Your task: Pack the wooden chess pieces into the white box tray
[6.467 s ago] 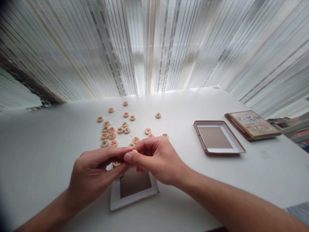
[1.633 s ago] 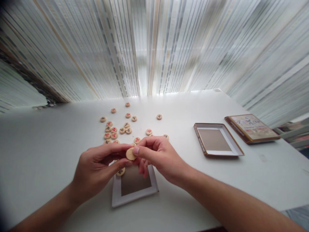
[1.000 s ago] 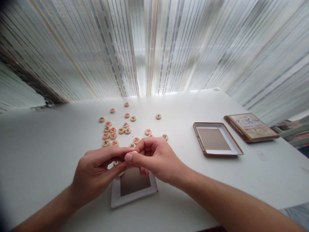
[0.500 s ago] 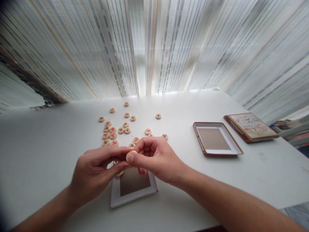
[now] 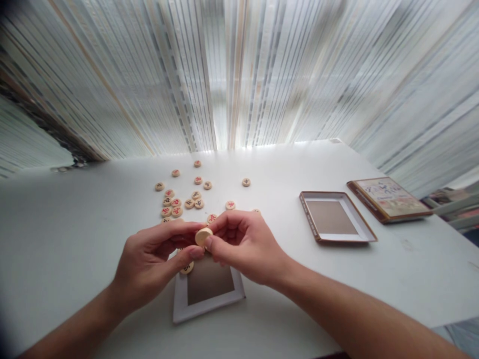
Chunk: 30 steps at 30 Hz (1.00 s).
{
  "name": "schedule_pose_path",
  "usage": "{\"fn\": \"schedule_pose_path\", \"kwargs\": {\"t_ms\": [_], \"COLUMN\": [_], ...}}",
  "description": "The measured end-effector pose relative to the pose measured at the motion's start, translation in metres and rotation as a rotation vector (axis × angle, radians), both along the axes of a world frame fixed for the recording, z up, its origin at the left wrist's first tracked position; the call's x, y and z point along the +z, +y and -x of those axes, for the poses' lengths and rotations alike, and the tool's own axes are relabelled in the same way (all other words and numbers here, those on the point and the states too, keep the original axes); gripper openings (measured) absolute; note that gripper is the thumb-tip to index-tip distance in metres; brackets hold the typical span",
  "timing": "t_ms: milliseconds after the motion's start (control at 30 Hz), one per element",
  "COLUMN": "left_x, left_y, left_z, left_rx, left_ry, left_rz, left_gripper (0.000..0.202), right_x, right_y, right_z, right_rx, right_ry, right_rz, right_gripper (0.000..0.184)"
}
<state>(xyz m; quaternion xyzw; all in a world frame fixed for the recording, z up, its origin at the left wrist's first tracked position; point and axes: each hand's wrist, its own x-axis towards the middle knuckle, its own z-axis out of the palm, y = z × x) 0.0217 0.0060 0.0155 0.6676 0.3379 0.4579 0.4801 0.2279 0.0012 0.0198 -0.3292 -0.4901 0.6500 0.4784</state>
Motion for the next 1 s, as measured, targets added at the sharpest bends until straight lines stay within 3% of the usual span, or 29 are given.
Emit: {"fn": "schedule_pose_path", "kwargs": {"t_ms": [67,233,333,600,833,1000], "left_x": [0.003,0.010,0.010,0.006,0.007,0.008], "left_y": [0.001,0.006,0.009,0.009,0.012,0.011], "left_z": [-0.002,-0.006,-0.005,0.000,0.001,-0.001], "left_rx": [0.023,0.030,0.009,0.003,-0.010,0.003], "left_ry": [-0.051,-0.161,-0.165,-0.179,-0.212,-0.198], "left_rz": [0.090,0.277,0.360,0.413,0.419,0.426], "left_gripper": [0.025,0.013,0.016,0.027,0.020,0.025], "right_x": [-0.002,-0.010,-0.012,-0.009,-0.009,-0.008], "right_y": [-0.001,0.000,0.001,-0.001,0.000,-0.001], "right_z": [0.000,-0.004,-0.005,-0.004,-0.004,-0.005], "right_rx": [-0.087,-0.351,-0.404,-0.393,-0.365,-0.380], "right_ry": [-0.091,-0.439,-0.516,-0.516,-0.564,-0.643], "right_rz": [-0.189,-0.863,-1.052,-0.935,-0.947,-0.999], "right_gripper": [0.015,0.012,0.017,0.023,0.023,0.019]}}
